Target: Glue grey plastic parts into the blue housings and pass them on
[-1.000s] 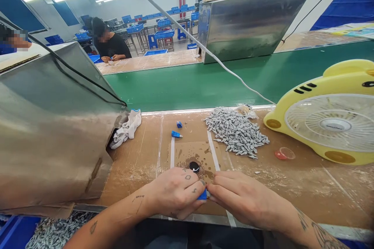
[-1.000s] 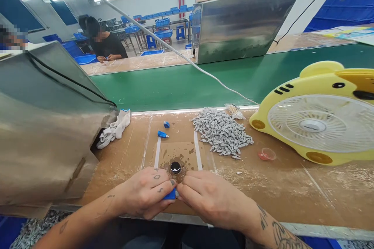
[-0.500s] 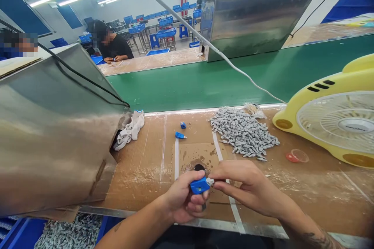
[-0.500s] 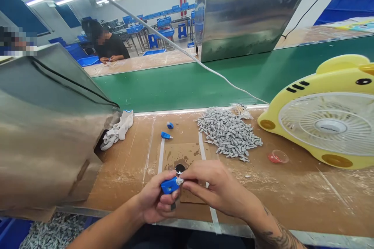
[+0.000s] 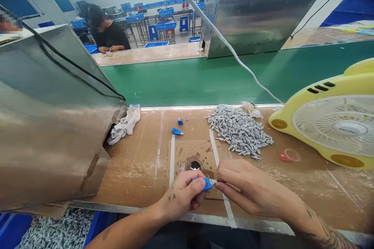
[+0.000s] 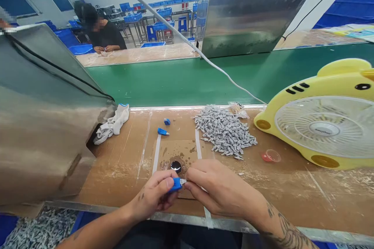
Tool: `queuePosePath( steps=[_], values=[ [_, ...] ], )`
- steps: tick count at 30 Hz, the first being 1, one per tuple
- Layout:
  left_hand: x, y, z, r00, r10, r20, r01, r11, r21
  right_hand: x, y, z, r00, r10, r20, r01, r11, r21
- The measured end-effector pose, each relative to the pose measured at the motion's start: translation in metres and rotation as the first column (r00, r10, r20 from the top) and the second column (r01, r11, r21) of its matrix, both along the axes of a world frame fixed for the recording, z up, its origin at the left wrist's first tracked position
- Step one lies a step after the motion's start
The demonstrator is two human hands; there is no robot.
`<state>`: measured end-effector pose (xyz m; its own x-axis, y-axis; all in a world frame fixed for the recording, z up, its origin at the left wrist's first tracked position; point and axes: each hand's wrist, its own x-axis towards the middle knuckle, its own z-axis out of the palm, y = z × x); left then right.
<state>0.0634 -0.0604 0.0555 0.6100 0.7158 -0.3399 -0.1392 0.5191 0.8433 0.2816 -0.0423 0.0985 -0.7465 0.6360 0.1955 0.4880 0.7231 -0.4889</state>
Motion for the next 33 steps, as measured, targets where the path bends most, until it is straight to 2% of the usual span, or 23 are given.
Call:
queuePosePath(
  steps=[4,7,9,12,15,17,19,21,24,26,28,33],
  values=[
    [-0.005,-0.002,0.002,0.995,0.007,-0.096,0.007,0.990,0.144,-0.005,-0.003,0.000,0.997,0.061,0.048,-0.062,0.998,0.005],
    [-0.006,-0.001,0.004,0.980,0.019,-0.200,0.048,0.945,0.325,-0.010,-0.006,0.002,0.992,0.101,0.076,-0.104,0.994,0.035],
    [-0.005,-0.003,0.005,0.961,0.067,-0.270,0.057,0.902,0.427,-0.013,-0.009,0.003,0.991,0.092,0.097,-0.099,0.993,0.068],
    [-0.002,-0.011,0.002,0.893,0.278,-0.353,-0.008,0.795,0.606,-0.018,-0.016,0.000,0.992,0.061,0.110,-0.074,0.991,0.109],
    [0.003,-0.024,-0.006,0.776,0.541,-0.324,-0.130,0.640,0.757,-0.022,-0.024,-0.004,0.996,0.003,0.095,-0.016,0.989,0.145],
    [0.004,-0.030,-0.010,0.715,0.636,-0.293,-0.168,0.562,0.810,-0.023,-0.028,-0.006,0.996,-0.026,0.087,0.012,0.987,0.159],
    [0.004,-0.031,-0.009,0.698,0.660,-0.277,-0.163,0.523,0.837,-0.024,-0.030,-0.007,0.997,-0.023,0.077,0.011,0.987,0.159],
    [0.000,-0.026,-0.003,0.744,0.597,-0.300,-0.100,0.543,0.834,-0.025,-0.030,-0.006,0.998,-0.004,0.068,-0.006,0.989,0.148],
    [-0.006,-0.014,0.009,0.851,0.358,-0.383,0.076,0.639,0.765,-0.025,-0.028,-0.006,0.998,0.025,0.063,-0.033,0.991,0.129],
    [-0.009,-0.008,0.015,0.888,0.235,-0.396,0.146,0.671,0.727,-0.025,-0.026,-0.008,0.997,0.049,0.055,-0.055,0.991,0.120],
    [-0.011,-0.006,0.018,0.904,0.195,-0.381,0.154,0.682,0.715,-0.026,-0.025,-0.009,0.997,0.063,0.046,-0.068,0.991,0.119],
    [-0.012,-0.010,0.012,0.900,0.206,-0.385,0.123,0.727,0.676,-0.030,-0.027,-0.014,0.997,0.057,0.054,-0.063,0.992,0.107]
  ],
)
